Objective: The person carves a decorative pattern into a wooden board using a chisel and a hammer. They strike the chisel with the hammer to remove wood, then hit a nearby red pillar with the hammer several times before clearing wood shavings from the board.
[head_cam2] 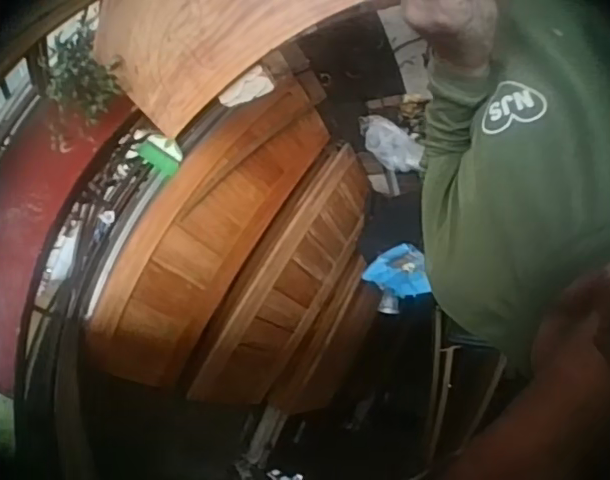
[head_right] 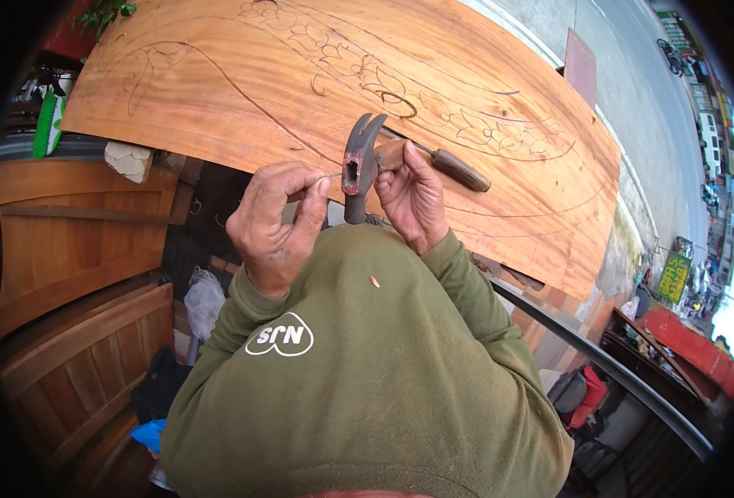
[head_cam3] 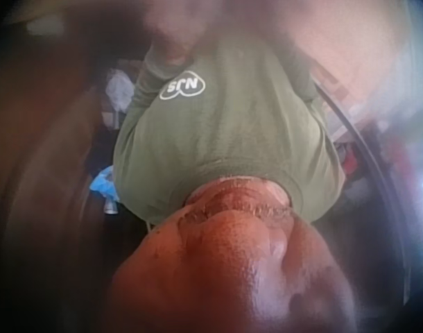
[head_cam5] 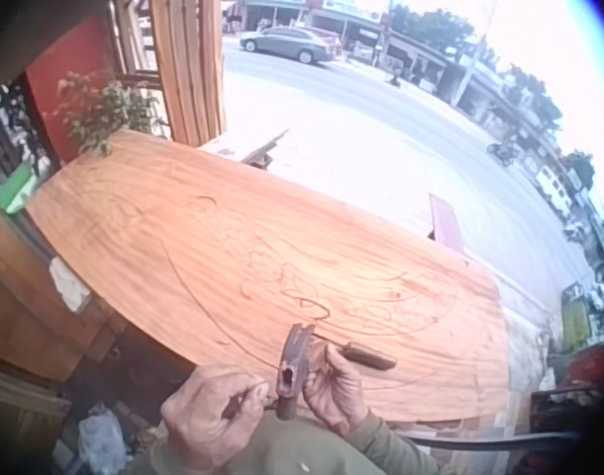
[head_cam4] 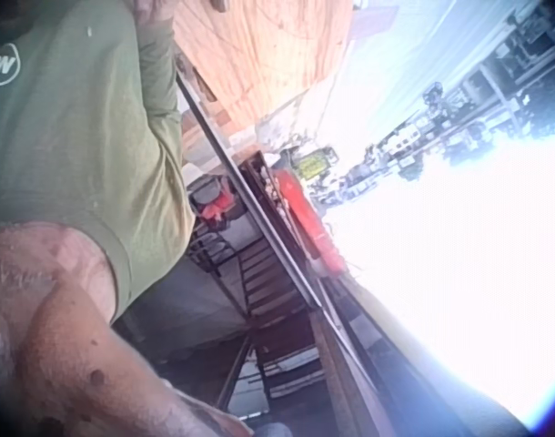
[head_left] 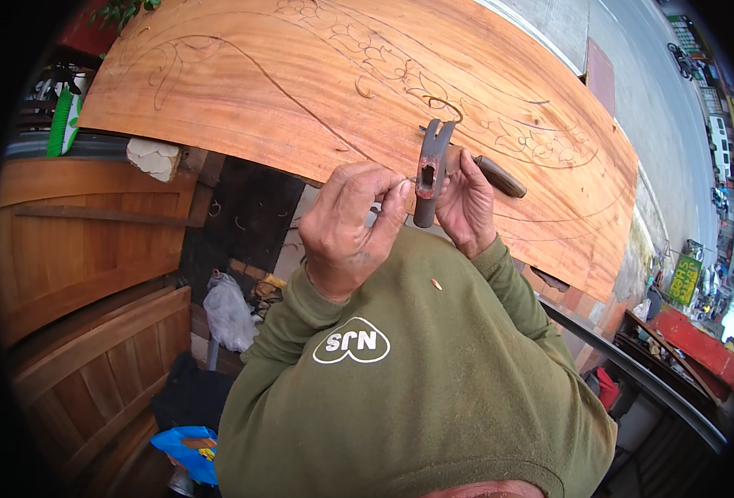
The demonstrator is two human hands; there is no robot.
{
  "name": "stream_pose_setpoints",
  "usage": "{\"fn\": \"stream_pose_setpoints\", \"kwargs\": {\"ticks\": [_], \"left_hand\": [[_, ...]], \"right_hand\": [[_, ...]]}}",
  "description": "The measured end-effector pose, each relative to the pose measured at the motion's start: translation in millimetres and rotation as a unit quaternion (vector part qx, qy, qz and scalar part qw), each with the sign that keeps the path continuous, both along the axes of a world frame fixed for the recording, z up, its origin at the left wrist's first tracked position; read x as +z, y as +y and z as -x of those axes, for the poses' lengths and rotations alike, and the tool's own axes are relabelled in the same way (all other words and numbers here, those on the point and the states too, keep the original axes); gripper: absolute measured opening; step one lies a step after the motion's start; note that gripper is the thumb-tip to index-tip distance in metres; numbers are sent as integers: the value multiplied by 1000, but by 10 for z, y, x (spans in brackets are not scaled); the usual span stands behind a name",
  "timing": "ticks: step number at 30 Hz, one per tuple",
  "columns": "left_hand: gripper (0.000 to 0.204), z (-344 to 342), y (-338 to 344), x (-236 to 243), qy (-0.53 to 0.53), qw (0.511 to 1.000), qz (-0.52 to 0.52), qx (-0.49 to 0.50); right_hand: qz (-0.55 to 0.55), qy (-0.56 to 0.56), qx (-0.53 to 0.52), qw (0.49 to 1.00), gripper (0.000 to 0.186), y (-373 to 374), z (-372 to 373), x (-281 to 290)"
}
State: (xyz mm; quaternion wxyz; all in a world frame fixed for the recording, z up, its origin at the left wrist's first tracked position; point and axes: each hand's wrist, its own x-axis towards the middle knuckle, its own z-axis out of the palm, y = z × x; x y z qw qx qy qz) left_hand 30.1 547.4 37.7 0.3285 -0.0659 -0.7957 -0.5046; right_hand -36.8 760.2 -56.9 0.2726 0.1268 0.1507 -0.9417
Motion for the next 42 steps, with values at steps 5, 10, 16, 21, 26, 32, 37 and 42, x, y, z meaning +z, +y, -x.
{"fn": "stream_pose_setpoints", "kwargs": {"ticks": [5, 10, 16, 21, 26, 32, 37, 42], "left_hand": [[22, -17, 25, 37, -27, 999, -12, -12], [24, 13, 3, 16, -24, 999, 38, -22], [22, 43, -50, 83, -53, 994, 94, -26], [18, 51, -76, 44, -107, 993, 32, -48], [18, 12, 7, -8, -51, 997, -9, -49], [26, -76, 40, -6, 25, 999, 23, -37], [30, -105, 19, 20, 62, 996, 50, -30], [31, -115, -10, -27, 41, 999, -8, -35]], "right_hand": [[-9, 10, 12, 1000, 27, -1, 16, -36], [-46, 23, -11, 999, 27, -38, 12, 50], [-76, 66, -40, 994, 26, -54, 0, 144], [-101, 77, -39, 991, 25, -60, -15, 112], [-25, 21, -32, 999, 26, -23, -19, 5], [-14, 5, -11, 1000, 30, -3, -81, -60], [54, 2, 13, 998, 33, 27, -56, -91], [140, -6, 50, 989, 34, -5, -32, -52]]}}
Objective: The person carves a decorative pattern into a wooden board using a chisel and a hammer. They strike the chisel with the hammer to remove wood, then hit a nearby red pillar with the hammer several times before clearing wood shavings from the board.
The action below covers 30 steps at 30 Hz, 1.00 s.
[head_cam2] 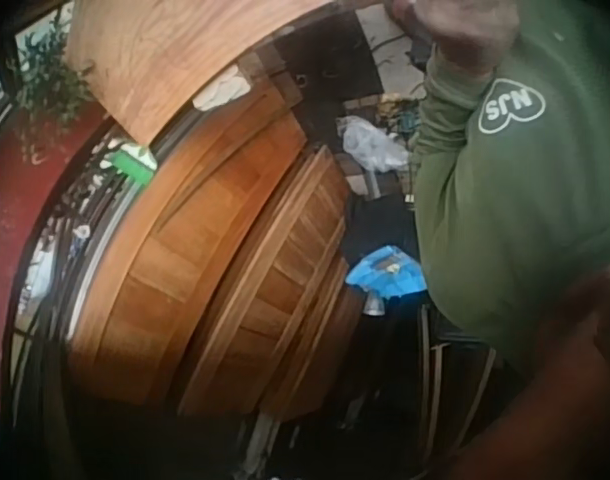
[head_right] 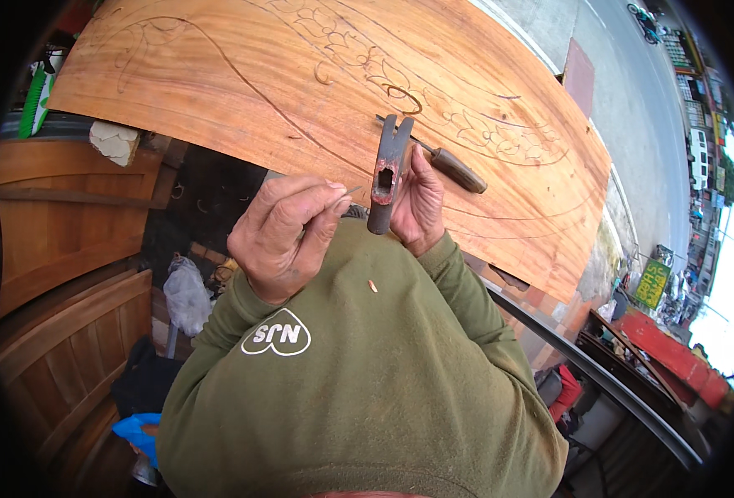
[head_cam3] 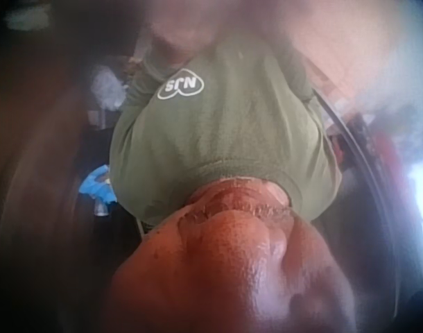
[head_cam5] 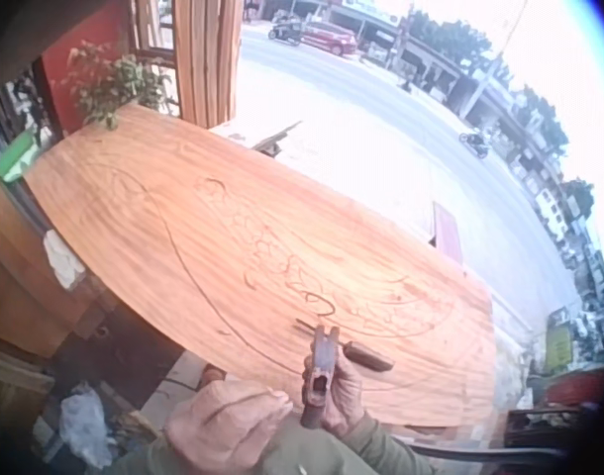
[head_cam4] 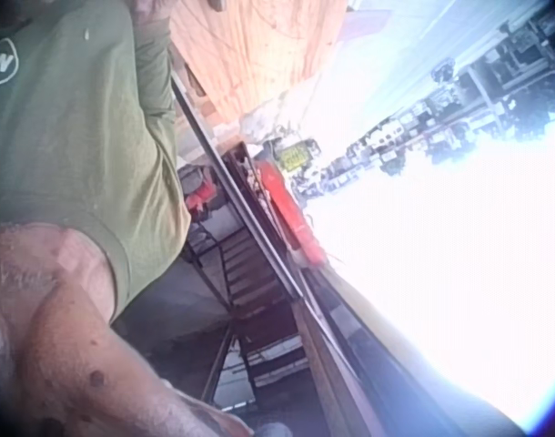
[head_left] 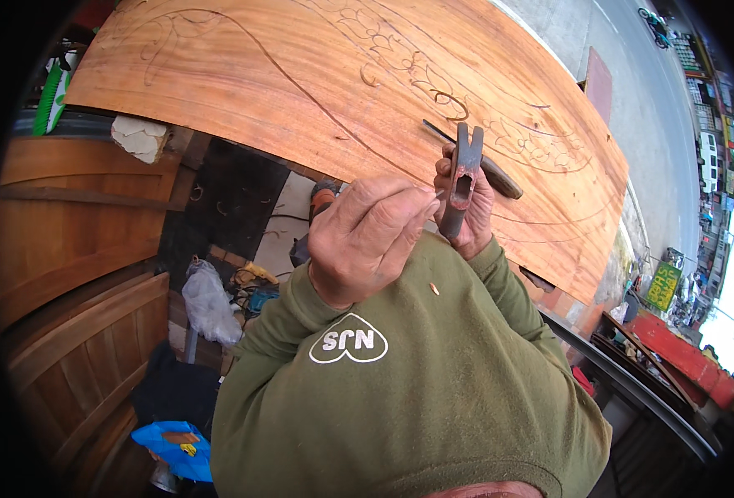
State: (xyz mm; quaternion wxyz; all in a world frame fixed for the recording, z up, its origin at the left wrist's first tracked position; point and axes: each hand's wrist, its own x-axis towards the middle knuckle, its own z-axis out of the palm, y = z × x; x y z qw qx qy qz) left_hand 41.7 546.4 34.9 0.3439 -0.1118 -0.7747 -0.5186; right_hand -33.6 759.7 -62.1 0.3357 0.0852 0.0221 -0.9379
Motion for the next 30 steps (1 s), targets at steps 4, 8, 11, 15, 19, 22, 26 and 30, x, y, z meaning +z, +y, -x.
{"fn": "stream_pose_setpoints", "kwargs": {"ticks": [4, 8, 11, 15, 19, 22, 26, 30], "left_hand": [[26, 49, 12, -9, -14, 999, -32, -21], [25, 72, 41, -48, -13, 998, -49, -36], [25, 84, 51, -39, -17, 998, -47, -36], [25, 111, 64, -48, -4, 997, -61, -41], [26, 140, 68, -56, -6, 997, -59, -42], [26, 159, 78, -48, -1, 997, -59, -46], [26, 156, 88, -50, -6, 997, -59, -48], [26, 171, 94, -48, -2, 998, -53, -46]], "right_hand": [[-72, -19, -38, 997, 41, 4, -46, -27], [-139, -13, -50, 989, 63, 25, -44, -113], [-164, -7, -73, 984, 64, -16, -44, -91], [-48, -33, -30, 998, 31, -51, -43, -52], [-80, -11, -47, 996, 30, -83, -58, -10], [-122, -8, -63, 990, 41, 9, -64, -131], [-87, -26, -36, 995, 34, -42, -26, -50], [-63, -28, -27, 997, 37, -71, -37, 30]]}}
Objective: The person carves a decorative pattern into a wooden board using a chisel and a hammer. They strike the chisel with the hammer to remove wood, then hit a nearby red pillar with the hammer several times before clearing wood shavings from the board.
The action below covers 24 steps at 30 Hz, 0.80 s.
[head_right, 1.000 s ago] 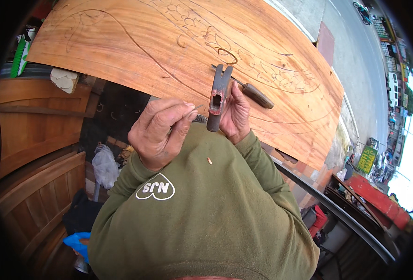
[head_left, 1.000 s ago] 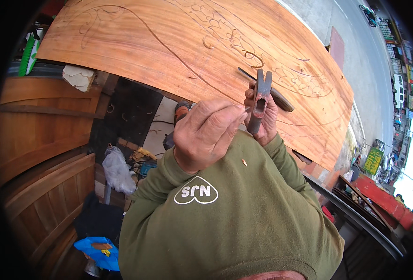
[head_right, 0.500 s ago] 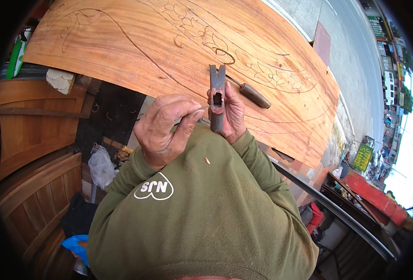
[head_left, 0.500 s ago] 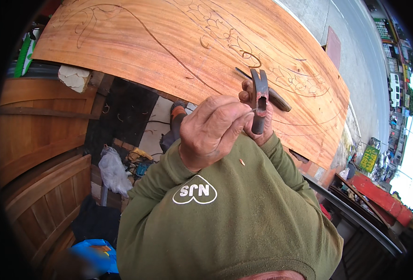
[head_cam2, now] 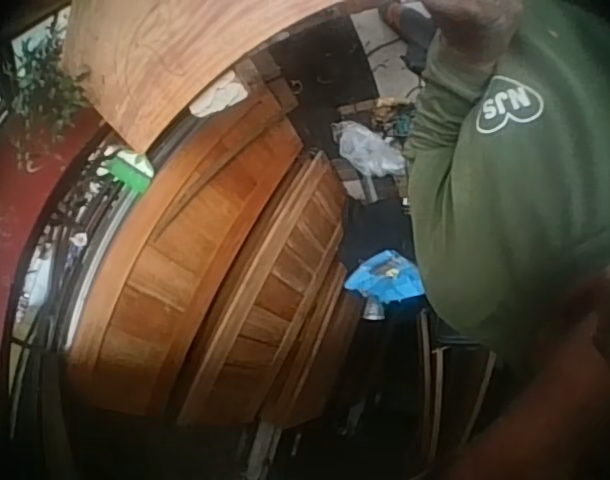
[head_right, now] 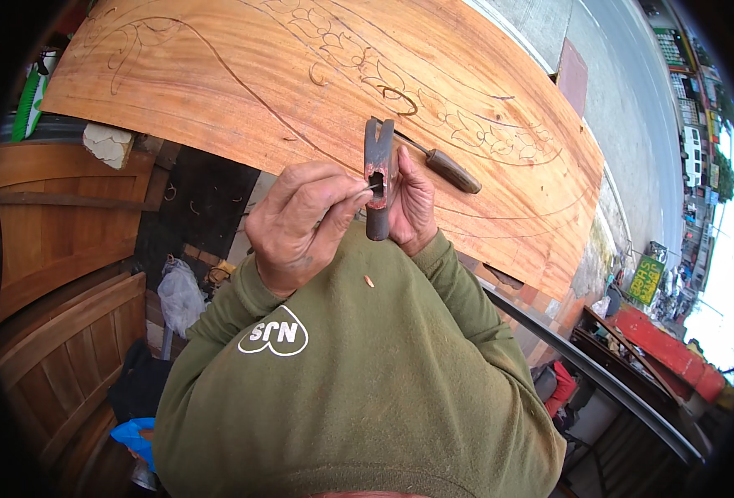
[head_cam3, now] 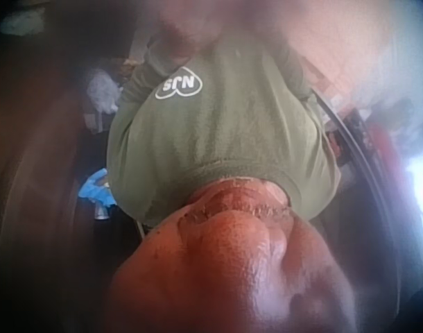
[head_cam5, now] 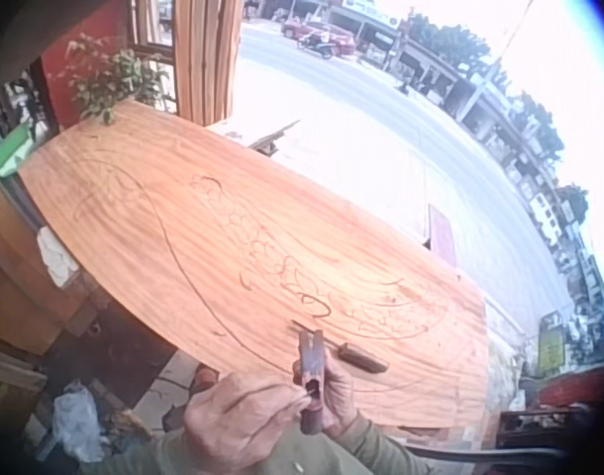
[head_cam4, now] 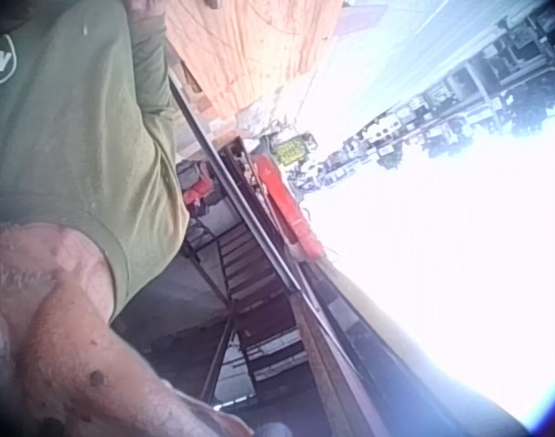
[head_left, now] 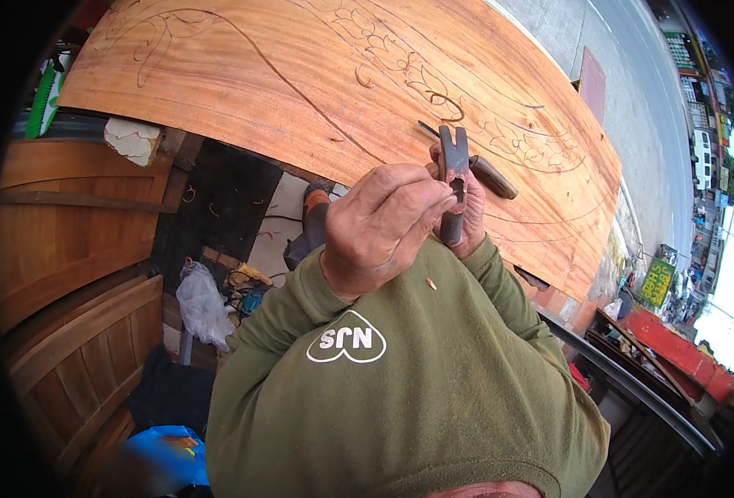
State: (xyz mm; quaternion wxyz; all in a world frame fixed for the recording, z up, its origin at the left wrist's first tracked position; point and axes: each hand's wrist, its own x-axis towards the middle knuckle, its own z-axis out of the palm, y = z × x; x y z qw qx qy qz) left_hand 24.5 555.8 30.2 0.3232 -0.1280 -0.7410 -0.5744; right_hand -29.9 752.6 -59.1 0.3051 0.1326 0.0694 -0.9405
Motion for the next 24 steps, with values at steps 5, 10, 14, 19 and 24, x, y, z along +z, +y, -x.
{"fn": "stream_pose_setpoints", "kwargs": {"ticks": [5, 10, 14, 19, 24], "left_hand": [[25, 21, 3, 4, 6, 1000, 12, 1], [24, 11, -17, 8, -9, 999, 31, 6], [26, 13, -5, -55, 1, 998, 54, 21], [25, 8, -13, -93, 24, 996, 75, 32], [25, 46, 3, 15, -5, 996, 88, 9]], "right_hand": [[44, 54, 46, 997, 37, -33, 38, 71], [-18, 63, 2, 998, 33, -42, 19, 173], [-92, 52, -19, 994, 30, 58, 21, 31], [-120, 67, -22, 990, 29, 58, 15, -23], [-54, 32, 43, 997, 31, -60, -9, 64]]}}
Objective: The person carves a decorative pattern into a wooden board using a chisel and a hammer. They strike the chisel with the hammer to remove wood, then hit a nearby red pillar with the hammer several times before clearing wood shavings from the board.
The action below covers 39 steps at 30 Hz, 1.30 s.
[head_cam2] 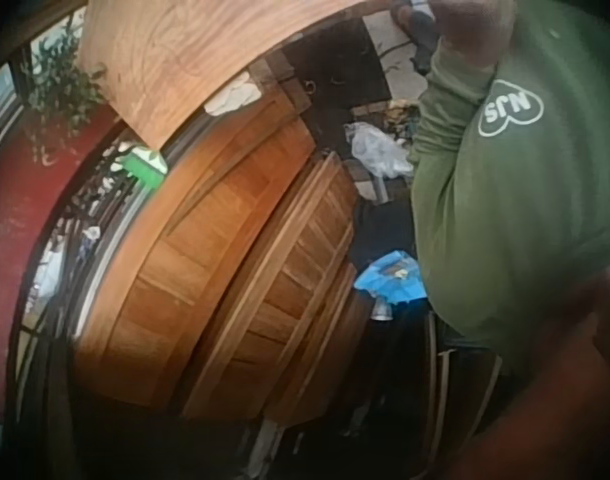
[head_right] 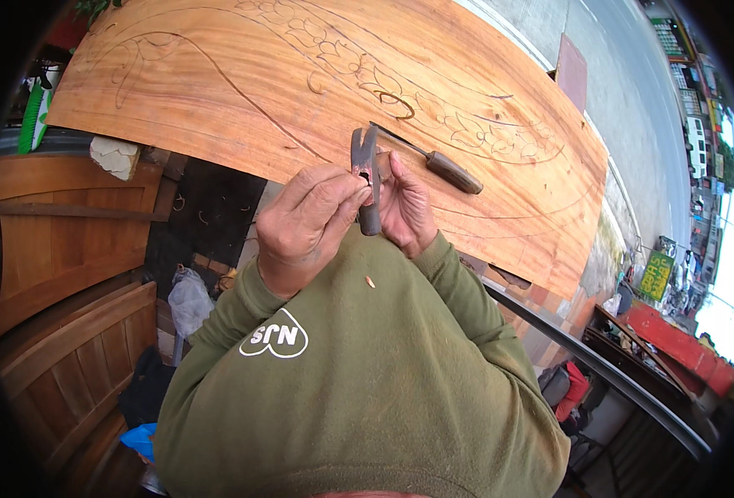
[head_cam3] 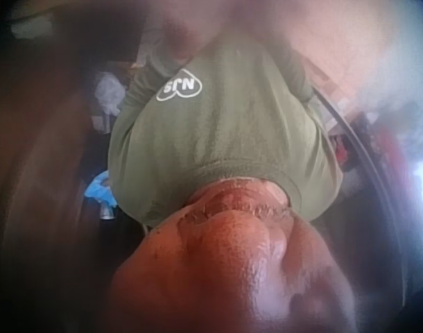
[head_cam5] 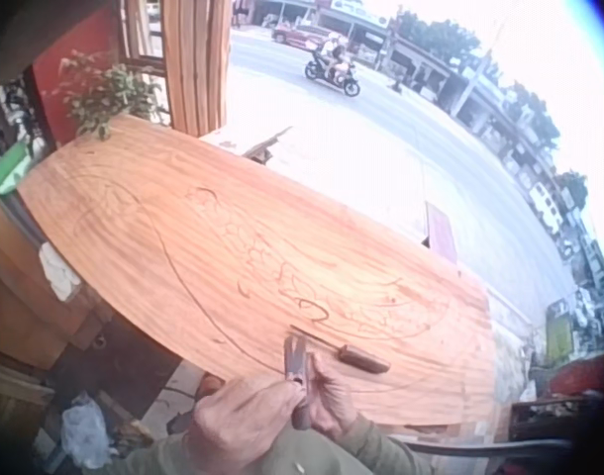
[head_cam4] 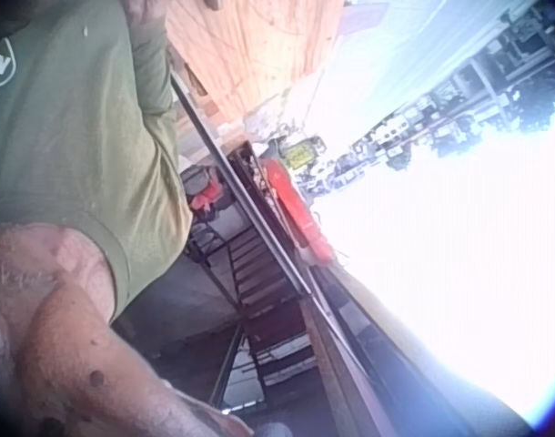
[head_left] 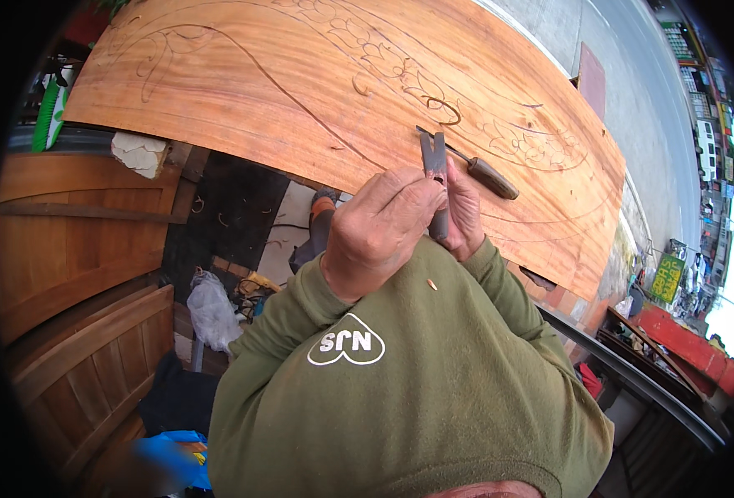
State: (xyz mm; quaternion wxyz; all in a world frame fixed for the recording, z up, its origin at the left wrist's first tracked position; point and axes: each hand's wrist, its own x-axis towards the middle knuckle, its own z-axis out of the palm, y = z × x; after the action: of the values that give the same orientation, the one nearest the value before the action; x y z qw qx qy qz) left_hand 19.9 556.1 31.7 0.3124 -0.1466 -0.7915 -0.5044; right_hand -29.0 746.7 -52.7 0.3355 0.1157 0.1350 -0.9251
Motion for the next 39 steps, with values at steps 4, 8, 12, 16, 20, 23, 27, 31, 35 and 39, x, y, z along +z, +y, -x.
{"fn": "stream_pose_setpoints", "kwargs": {"ticks": [4, 8, 12, 16, 20, 23, 27, 31, 35, 39], "left_hand": [[27, 71, 12, 18, -34, 998, -45, 3], [28, 92, 0, 19, -48, 996, -71, 5], [29, 90, -32, 14, -60, 996, -61, -5], [33, 97, -19, -5, -52, 995, -88, -10], [31, 106, -31, -48, -53, 993, -102, -6], [41, 72, -56, -97, -103, 983, -154, -17], [67, 43, -96, -206, -128, 968, -209, -60], [89, 49, -67, -243, -177, 955, -224, -79], [77, 105, -164, -254, -234, 921, -295, -96], [69, 169, -354, -114, -239, 936, -254, -39]], "right_hand": [[76, -47, 4, 996, 35, 0, 28, -56], [55, -52, 2, 997, 37, 2, 43, -86], [39, -52, 6, 998, 37, -9, 43, -41], [76, -51, -4, 996, 36, 10, 60, -125], [55, -71, -13, 996, 33, -17, 100, -67], [-46, -64, -42, 996, 32, -32, 115, -75], [-45, -23, -46, 998, 30, -16, 150, -160], [-49, 45, -72, 995, 26, -155, 157, -82], [-85, 48, -107, 989, 25, -393, 162, -32], [-54, 61, -114, 990, 25, -620, 209, 77]]}}
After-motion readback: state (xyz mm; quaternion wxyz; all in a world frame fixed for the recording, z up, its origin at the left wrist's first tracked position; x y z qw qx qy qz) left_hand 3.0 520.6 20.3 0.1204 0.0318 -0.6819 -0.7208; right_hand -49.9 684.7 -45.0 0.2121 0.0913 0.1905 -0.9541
